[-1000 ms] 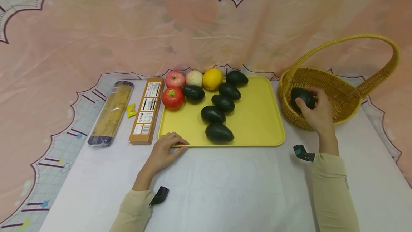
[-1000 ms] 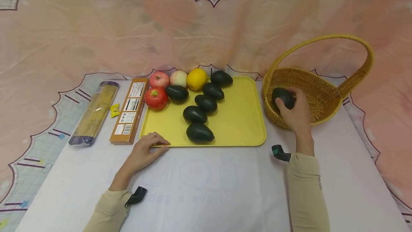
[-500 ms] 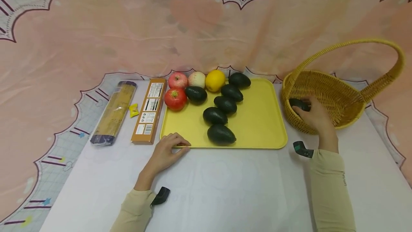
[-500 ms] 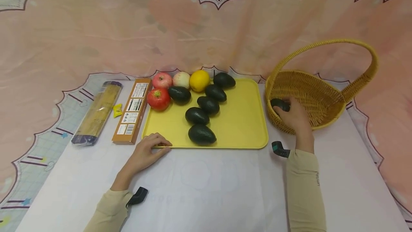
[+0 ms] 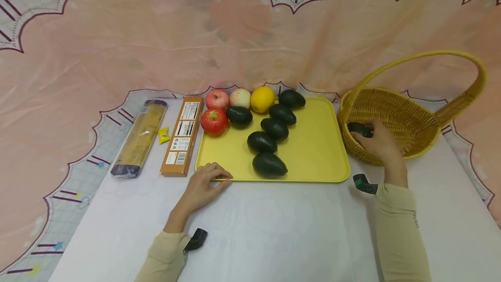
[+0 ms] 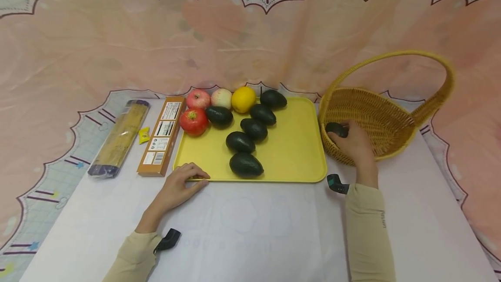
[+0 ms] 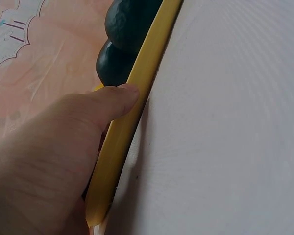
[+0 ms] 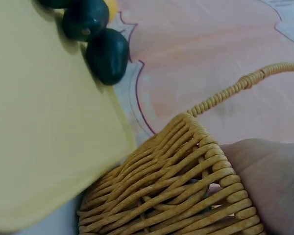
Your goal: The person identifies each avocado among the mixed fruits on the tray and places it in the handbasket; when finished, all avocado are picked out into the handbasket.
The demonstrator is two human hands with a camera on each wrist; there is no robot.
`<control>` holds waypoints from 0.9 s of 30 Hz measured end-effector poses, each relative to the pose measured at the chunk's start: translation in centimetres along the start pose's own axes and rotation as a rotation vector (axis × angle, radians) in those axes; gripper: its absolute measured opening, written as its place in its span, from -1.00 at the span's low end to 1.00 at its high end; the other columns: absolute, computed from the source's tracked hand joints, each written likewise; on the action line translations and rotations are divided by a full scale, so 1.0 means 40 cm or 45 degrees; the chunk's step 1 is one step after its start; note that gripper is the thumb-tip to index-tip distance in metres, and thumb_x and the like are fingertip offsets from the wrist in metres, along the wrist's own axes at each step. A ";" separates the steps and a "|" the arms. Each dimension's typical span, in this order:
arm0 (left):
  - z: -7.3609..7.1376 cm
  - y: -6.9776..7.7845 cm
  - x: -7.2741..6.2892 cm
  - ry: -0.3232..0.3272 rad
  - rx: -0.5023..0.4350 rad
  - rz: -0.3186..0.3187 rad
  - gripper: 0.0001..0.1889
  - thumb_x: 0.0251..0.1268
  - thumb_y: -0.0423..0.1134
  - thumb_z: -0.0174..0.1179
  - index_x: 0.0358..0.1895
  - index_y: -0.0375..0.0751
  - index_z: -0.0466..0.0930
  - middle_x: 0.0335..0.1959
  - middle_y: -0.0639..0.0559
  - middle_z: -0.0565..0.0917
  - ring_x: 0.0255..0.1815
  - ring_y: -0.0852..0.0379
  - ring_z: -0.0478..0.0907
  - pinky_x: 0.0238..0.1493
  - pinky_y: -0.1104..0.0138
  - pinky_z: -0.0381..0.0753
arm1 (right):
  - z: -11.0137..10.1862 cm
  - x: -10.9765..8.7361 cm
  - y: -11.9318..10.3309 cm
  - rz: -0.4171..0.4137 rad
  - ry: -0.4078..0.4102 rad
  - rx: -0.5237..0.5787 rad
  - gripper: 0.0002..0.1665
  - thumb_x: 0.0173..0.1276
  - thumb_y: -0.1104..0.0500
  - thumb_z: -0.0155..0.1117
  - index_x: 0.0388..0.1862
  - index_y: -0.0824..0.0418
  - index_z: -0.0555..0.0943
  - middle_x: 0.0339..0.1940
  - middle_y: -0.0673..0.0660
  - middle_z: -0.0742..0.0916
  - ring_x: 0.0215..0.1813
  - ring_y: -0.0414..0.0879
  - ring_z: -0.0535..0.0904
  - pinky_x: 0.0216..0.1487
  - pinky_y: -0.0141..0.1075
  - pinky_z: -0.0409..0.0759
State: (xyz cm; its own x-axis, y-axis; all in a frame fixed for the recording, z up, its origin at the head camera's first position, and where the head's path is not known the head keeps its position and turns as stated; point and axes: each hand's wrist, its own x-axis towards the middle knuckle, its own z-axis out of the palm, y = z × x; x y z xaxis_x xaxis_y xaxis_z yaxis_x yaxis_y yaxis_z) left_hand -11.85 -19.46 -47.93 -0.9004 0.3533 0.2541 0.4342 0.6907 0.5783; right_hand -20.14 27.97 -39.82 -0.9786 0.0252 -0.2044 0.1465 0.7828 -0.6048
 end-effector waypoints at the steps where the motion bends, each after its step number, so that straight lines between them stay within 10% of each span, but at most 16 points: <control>1: 0.001 0.000 0.001 -0.002 -0.002 0.003 -0.86 0.13 -0.08 0.34 -0.24 0.22 0.64 -0.31 0.35 0.57 -0.20 0.33 0.46 -0.13 0.29 0.39 | 0.003 -0.001 -0.001 0.002 0.004 -0.002 0.00 0.30 -0.35 0.00 0.41 0.36 0.10 0.34 0.51 0.30 0.31 0.43 0.23 0.22 0.27 0.25; 14: 0.006 0.006 0.006 -0.011 0.001 0.003 -0.86 0.12 -0.09 0.35 -0.24 0.20 0.65 -0.32 0.34 0.57 -0.21 0.33 0.45 -0.14 0.30 0.40 | 0.013 -0.011 -0.005 -0.004 0.079 -0.014 -0.04 0.35 -0.30 -0.03 0.44 0.35 0.06 0.37 0.48 0.29 0.33 0.43 0.21 0.24 0.27 0.21; 27: -0.002 0.006 0.003 -0.006 0.029 -0.015 -0.87 0.12 -0.08 0.34 -0.25 0.21 0.65 -0.31 0.34 0.58 -0.19 0.32 0.46 -0.13 0.30 0.39 | 0.066 -0.012 -0.064 -0.295 0.617 0.157 -0.55 0.38 0.11 0.09 0.14 0.38 0.44 0.10 0.40 0.51 0.18 0.29 0.39 0.17 0.15 0.28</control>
State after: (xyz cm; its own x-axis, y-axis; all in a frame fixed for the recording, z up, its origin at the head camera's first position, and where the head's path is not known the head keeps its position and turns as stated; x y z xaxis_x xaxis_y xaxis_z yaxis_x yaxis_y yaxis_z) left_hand -11.84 -19.33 -47.71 -0.9054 0.3480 0.2433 0.4239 0.7093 0.5632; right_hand -19.66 24.30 -40.21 -0.9376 0.1674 0.3046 -0.0930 0.7238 -0.6838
